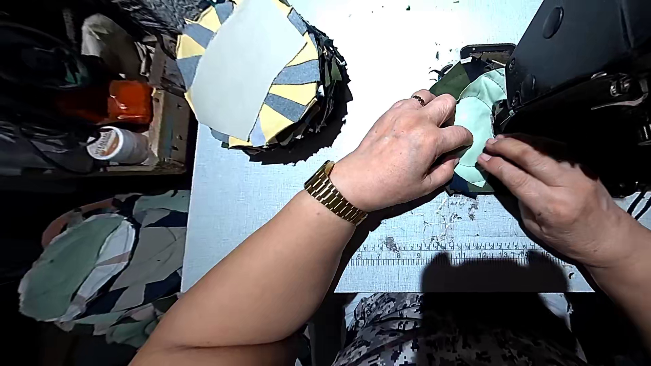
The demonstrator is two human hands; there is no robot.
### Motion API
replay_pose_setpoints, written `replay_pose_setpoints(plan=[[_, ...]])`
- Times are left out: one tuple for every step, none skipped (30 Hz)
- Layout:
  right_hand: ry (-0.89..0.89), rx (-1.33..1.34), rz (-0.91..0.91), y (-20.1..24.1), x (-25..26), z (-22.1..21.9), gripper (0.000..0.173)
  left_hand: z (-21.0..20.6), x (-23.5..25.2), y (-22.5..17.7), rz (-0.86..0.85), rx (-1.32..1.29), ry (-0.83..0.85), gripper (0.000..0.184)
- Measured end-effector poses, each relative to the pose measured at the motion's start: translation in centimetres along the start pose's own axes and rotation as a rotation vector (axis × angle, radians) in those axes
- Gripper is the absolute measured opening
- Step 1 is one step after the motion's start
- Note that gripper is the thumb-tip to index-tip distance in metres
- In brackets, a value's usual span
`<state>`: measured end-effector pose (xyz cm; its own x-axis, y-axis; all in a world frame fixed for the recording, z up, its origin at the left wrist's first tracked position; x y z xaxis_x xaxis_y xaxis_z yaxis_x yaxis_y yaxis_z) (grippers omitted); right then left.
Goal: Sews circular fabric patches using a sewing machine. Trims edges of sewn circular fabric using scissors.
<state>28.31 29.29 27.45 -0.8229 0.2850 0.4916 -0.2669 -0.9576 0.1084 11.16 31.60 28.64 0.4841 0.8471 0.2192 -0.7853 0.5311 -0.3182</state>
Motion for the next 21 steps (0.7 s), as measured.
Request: replay_pose_setpoints(plan=[[0.036,0.015,0.014,0.2,0.2,-0.5,0.038,0.0,0.0,0.0,0.000,0.000,-0.001,0.031],[0.054,0.023,0.025,0.3,0.3,-0.8,0.038,0.1,0.0,0.0,0.000,0.001,0.000,0.031],[0.065,0.020,0.032,0.3,0.2,-0.9,0.039,0.1,0.0,0.0,-0.001,-0.002,0.000,0.031],[0.069,0.009,0.034,0.3,0.2,-0.9,0.039,0.1,0.0,0.0,0.001,-0.002,0.004,0.031],[0.066,-0.004,0.038,0.3,0.2,-0.8,0.037,0.1,0.0,-0.1,0.001,-0.001,0.008,0.031],[0.061,-0.013,0.038,0.2,0.1,-0.7,0.035,0.1,-0.1,-0.1,-0.001,0.000,0.008,0.032],[0.055,-0.015,0.034,0.1,0.0,-0.6,0.033,0.1,-0.1,-0.2,-0.002,0.001,0.004,0.032],[0.048,-0.017,0.024,-0.1,-0.1,-0.4,0.031,0.1,-0.1,-0.3,-0.005,0.002,-0.001,0.032],[0.040,-0.021,0.011,-0.3,-0.1,-0.2,0.029,0.0,-0.2,-0.5,-0.007,0.004,-0.005,0.033],[0.030,-0.024,-0.007,-0.6,-0.2,0.1,0.029,0.0,-0.2,-0.7,-0.011,0.004,-0.007,0.033],[0.016,-0.023,-0.027,-0.8,-0.4,0.4,0.029,-0.1,-0.2,-1.0,-0.015,0.006,-0.008,0.034],[0.001,-0.021,-0.045,-1.1,-0.4,0.6,0.028,-0.2,-0.2,-1.3,-0.018,0.007,-0.002,0.035],[-0.013,-0.021,-0.057,-1.3,-0.5,0.8,0.027,-0.3,-0.3,-1.6,-0.020,0.017,0.001,0.035],[-0.029,-0.020,-0.060,-1.4,-0.5,0.9,0.026,-0.4,-0.3,-1.9,-0.020,0.029,0.000,0.035],[-0.050,-0.013,-0.052,-1.4,-0.5,1.1,0.026,-0.5,-0.3,-2.1,-0.019,0.035,0.002,0.035],[-0.073,-0.005,-0.034,-1.2,-0.5,1.1,0.026,-0.5,-0.3,-2.4,-0.017,0.037,0.010,0.035],[-0.086,0.001,-0.017,-0.8,-0.4,1.1,0.027,-0.5,-0.3,-2.5,-0.020,0.037,0.012,0.035],[-0.074,0.009,-0.001,-0.4,-0.3,0.9,0.030,-0.5,-0.3,-2.4,-0.025,0.032,0.006,0.036],[-0.047,0.026,0.014,0.0,-0.2,0.5,0.033,-0.4,-0.3,-2.2,-0.028,0.021,-0.009,0.036],[-0.015,0.041,0.030,0.3,0.1,0.1,0.039,-0.3,-0.3,-1.9,-0.032,-0.002,-0.025,0.036],[0.016,0.049,0.037,0.4,0.2,-0.4,0.043,-0.1,-0.4,-1.5,-0.041,-0.025,-0.051,0.035]])
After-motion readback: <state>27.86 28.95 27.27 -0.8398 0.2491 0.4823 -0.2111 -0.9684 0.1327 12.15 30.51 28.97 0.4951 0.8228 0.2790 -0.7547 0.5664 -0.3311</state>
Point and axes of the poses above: each hand's wrist, its own x-axis towards the middle knuckle, its own z-axis out of the back of the hand, y = z × x, the point moved 7 cm from there along x, towards the middle knuckle, and after that the axes turned 10 degrees about z, right-handed, at the moved point
